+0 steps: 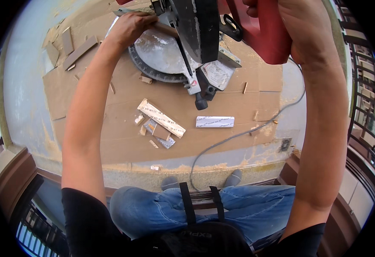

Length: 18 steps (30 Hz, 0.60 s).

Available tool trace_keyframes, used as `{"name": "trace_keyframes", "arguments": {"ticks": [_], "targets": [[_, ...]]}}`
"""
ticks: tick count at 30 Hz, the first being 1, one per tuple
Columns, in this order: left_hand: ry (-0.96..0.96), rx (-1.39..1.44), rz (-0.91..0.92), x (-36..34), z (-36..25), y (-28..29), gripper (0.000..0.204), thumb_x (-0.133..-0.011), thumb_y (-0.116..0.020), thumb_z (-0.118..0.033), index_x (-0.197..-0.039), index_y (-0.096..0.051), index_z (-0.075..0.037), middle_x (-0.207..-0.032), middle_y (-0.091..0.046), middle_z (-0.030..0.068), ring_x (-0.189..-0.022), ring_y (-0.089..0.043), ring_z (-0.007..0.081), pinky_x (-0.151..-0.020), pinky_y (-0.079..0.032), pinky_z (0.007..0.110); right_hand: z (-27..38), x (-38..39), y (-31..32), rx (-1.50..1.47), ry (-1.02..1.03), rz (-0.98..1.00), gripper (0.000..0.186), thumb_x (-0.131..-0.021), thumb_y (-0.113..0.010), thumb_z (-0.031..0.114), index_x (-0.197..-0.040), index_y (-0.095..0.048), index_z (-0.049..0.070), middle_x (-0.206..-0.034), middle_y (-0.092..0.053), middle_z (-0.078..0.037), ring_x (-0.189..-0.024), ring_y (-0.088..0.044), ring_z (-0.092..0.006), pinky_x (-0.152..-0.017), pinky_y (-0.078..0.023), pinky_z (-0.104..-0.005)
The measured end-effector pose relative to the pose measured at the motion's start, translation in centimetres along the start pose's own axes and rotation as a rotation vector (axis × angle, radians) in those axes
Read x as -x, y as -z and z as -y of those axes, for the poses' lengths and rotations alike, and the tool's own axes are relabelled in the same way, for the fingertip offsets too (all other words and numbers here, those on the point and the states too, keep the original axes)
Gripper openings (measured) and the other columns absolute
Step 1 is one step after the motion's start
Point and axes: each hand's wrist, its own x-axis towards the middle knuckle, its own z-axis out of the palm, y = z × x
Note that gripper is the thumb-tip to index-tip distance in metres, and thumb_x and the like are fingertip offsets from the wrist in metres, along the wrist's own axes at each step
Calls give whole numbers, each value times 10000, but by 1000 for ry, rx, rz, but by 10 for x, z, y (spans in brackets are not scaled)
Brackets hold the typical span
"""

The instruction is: The person cuts a wood trim piece using a miter saw, then positions it against the wall base and secures it with a hammer and a pneumatic nail gun.

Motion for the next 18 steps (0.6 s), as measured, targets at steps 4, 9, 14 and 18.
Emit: {"name": "trace_keyframes", "arguments": {"ticks": [4, 9, 14, 18], "targets": [[-6, 4, -16, -1, -4, 4, 223, -998, -624, -223, -1168, -755, -162, -1070, -772, 77, -1008, -731, 331, -838, -573, 446, -3, 3, 4, 4, 26, 58, 266, -1003, -682, 176, -1210, -631, 17, -832, -667, -26, -687, -646, -89, -607, -549, -240], [2, 15, 13, 1, -4, 7, 277, -956, -699, -170, -1227, -753, -160, -1084, -779, 119, -990, -729, 370, -837, -583, 462, 8, 8, 6, -152, -28, 133, 270, -1008, -678, 185, -1213, -627, 17, -818, -662, -38, -680, -642, -98, -598, -546, -245], [-4, -36, 8, -2, -4, 2, 268, -985, -694, -221, -1240, -759, -168, -1070, -785, 115, -980, -736, 366, -836, -591, 458, -2, 7, 4, 73, 3, 58, 290, -1015, -671, 184, -1244, -607, 16, -819, -657, -51, -676, -640, -102, -592, -557, -255], [4, -105, 5, 1, 3, -1, 261, -996, -692, -240, -1231, -767, -157, -1080, -785, 111, -986, -740, 358, -847, -596, 450, 1, 9, 5, -134, -21, 114, 301, -1021, -671, 192, -1255, -588, 22, -841, -657, -52, -691, -643, -102, -601, -564, -257]]}}
